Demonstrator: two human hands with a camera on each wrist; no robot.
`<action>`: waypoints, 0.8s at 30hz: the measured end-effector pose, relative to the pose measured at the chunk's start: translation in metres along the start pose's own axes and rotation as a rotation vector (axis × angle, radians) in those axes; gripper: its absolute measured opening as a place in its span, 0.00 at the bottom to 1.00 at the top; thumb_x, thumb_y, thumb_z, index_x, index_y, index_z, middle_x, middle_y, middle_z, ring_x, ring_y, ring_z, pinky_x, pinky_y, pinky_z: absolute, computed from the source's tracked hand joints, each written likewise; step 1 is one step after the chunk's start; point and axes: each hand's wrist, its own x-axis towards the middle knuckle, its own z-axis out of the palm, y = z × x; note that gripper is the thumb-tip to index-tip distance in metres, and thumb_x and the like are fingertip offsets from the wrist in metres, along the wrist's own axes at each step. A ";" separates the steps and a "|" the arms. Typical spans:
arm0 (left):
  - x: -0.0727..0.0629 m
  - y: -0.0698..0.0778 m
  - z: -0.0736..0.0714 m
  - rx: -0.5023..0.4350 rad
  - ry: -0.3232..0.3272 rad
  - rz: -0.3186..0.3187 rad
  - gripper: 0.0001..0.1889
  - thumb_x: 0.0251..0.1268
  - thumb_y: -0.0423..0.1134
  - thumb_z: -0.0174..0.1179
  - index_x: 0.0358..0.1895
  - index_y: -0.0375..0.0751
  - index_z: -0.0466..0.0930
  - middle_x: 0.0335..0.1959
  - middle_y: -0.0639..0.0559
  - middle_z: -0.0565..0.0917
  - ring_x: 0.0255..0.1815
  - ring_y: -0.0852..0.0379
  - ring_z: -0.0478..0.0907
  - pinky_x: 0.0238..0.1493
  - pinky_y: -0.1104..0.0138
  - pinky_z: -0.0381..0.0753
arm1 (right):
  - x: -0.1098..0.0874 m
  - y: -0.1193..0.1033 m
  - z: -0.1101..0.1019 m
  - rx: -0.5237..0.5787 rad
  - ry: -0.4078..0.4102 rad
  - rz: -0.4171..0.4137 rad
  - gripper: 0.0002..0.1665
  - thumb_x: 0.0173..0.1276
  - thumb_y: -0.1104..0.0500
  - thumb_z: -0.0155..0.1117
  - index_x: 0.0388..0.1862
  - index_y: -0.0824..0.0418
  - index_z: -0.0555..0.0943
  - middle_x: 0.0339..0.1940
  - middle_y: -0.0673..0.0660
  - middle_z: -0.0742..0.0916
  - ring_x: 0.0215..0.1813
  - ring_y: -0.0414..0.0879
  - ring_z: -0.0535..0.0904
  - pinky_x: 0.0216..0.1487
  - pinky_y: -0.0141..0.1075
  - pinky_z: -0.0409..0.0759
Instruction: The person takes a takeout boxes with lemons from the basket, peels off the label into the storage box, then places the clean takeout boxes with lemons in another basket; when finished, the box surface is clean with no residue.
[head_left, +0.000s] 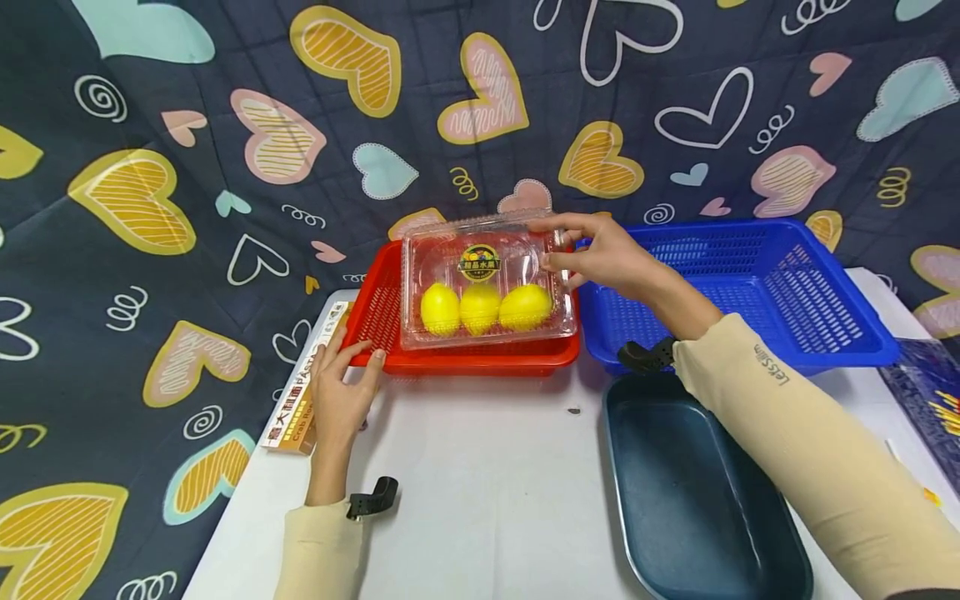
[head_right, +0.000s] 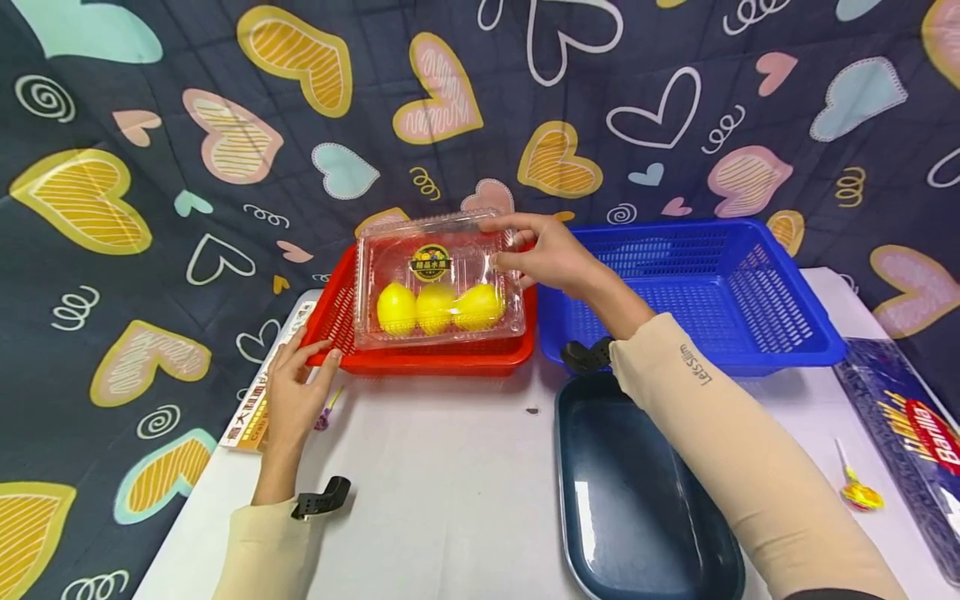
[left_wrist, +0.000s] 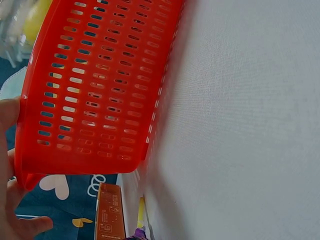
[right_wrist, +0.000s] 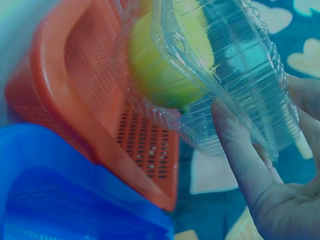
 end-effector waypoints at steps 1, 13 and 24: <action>0.000 0.000 0.000 0.002 -0.003 -0.005 0.21 0.67 0.53 0.65 0.56 0.45 0.87 0.78 0.49 0.69 0.83 0.37 0.52 0.78 0.32 0.46 | -0.004 -0.002 -0.001 -0.011 0.000 -0.007 0.30 0.71 0.63 0.67 0.71 0.52 0.77 0.47 0.62 0.78 0.44 0.51 0.86 0.38 0.40 0.90; 0.000 -0.002 0.000 0.004 -0.007 0.000 0.21 0.66 0.52 0.65 0.55 0.45 0.87 0.78 0.49 0.69 0.82 0.36 0.53 0.78 0.32 0.48 | -0.054 -0.016 -0.003 -0.064 0.005 -0.002 0.29 0.72 0.59 0.67 0.71 0.46 0.77 0.58 0.58 0.75 0.50 0.60 0.81 0.42 0.41 0.90; 0.000 -0.001 -0.003 -0.013 -0.020 0.017 0.22 0.66 0.53 0.66 0.56 0.44 0.87 0.78 0.48 0.69 0.83 0.35 0.52 0.78 0.31 0.45 | -0.104 -0.015 0.003 -0.094 -0.011 -0.026 0.30 0.72 0.57 0.68 0.72 0.49 0.76 0.55 0.62 0.72 0.48 0.59 0.86 0.42 0.40 0.90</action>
